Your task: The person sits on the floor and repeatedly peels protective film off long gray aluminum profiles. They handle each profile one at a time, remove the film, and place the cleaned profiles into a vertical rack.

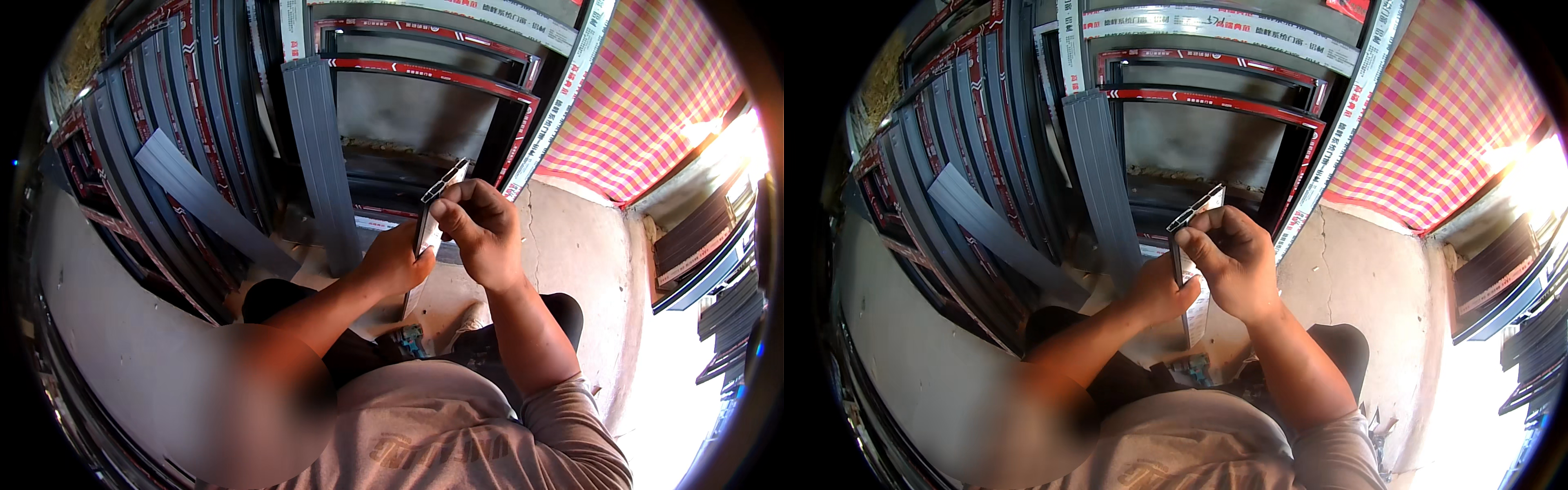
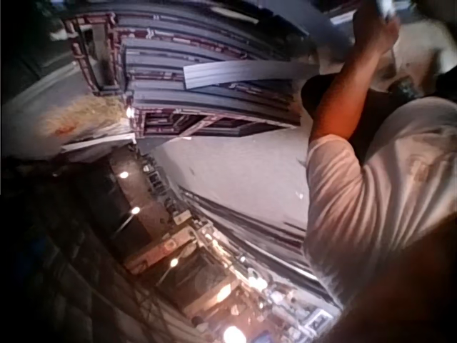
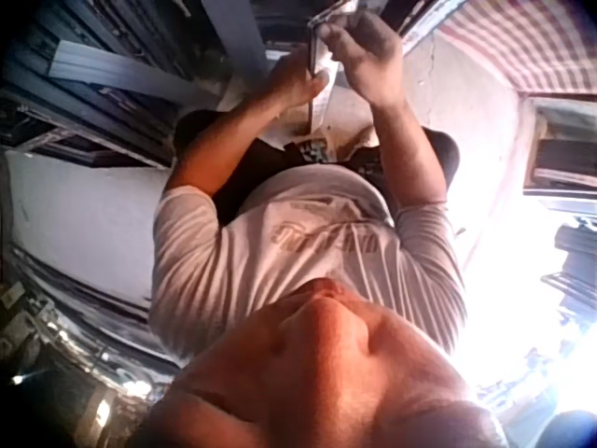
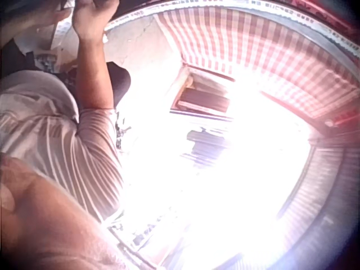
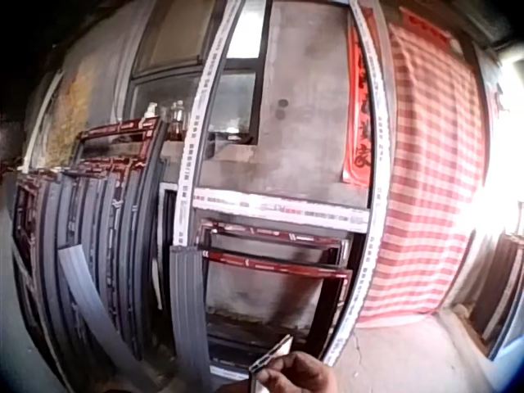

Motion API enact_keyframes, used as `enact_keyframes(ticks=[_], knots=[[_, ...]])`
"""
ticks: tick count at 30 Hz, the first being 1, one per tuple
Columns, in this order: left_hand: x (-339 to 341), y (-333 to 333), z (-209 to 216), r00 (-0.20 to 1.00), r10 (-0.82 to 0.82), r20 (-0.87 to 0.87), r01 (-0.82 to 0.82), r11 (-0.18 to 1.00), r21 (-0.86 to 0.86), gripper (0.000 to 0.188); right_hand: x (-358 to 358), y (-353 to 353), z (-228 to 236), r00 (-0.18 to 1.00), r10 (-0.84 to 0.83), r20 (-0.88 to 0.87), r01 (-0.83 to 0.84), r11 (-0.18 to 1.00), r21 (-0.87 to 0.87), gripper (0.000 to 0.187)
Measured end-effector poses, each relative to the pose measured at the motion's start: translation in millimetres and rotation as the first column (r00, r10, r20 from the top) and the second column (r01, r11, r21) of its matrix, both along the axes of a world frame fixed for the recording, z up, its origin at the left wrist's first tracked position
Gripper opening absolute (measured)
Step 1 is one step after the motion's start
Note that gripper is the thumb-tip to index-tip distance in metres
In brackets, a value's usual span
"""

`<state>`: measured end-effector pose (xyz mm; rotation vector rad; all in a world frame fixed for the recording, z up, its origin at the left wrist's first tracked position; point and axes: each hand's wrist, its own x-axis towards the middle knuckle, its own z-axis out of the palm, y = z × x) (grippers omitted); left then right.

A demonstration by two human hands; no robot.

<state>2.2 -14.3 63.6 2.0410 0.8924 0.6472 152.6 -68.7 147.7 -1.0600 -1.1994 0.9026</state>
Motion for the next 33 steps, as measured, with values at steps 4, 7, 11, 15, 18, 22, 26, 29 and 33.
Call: enact_keyframes(ticks=[4, 7, 11, 15, 18, 22, 26, 29, 33], knots=[[2, -4, 4, 0.997, -0.038, 0.061, 0.035, 0.998, 0.056, 0.032, 1, -3, 3, 1.0, -0.009, 0.006, 0.009, 0.999, -0.034, 0.013], [5, -4, -1, 0.997, -0.044, 0.06, 0.038, 0.995, 0.095, 0.029, 4, -2, 3, 1.0, -0.013, 0.013, 0.013, 1.0, 0.011, 0.011], [9, 0, -19, 0.995, -0.069, 0.076, 0.051, 0.976, 0.211, 0.027, 3, 1, -1, 0.965, -0.189, 0.181, 0.186, 0.982, 0.032, 0.01], [16, 3, -20, 0.99, -0.036, 0.139, 0.01, 0.984, 0.18, 0.025, 32, 18, -17, 0.92, -0.266, 0.289, 0.309, 0.944, -0.116, 0.01], [17, 1, -23, 0.981, -0.047, 0.189, 0.007, 0.978, 0.208, 0.025, 44, 12, -21, 0.994, -0.112, 0.016, 0.113, 0.979, -0.171, 0.008], [15, 1, -27, 0.974, -0.053, 0.221, 0.005, 0.977, 0.213, 0.027, 47, 3, -15, 0.886, 0.192, -0.422, -0.251, 0.964, -0.089, 0.026], [12, 4, -30, 0.957, -0.136, 0.257, 0.1, 0.984, 0.148, 0.045, 31, 4, -17, 0.988, 0.11, -0.11, -0.126, 0.981, -0.146, 0.031], [4, 8, -24, 0.853, -0.276, 0.443, 0.294, 0.955, 0.028, 0.067, 22, 2, -18, 0.984, 0.162, -0.076, -0.168, 0.983, -0.079, 0.026], [1, 6, -12, 0.791, -0.209, 0.575, 0.45, 0.836, -0.314, 0.093, 15, -1, -26, 0.97, 0.233, -0.065, -0.239, 0.966, -0.098, 0.026]])
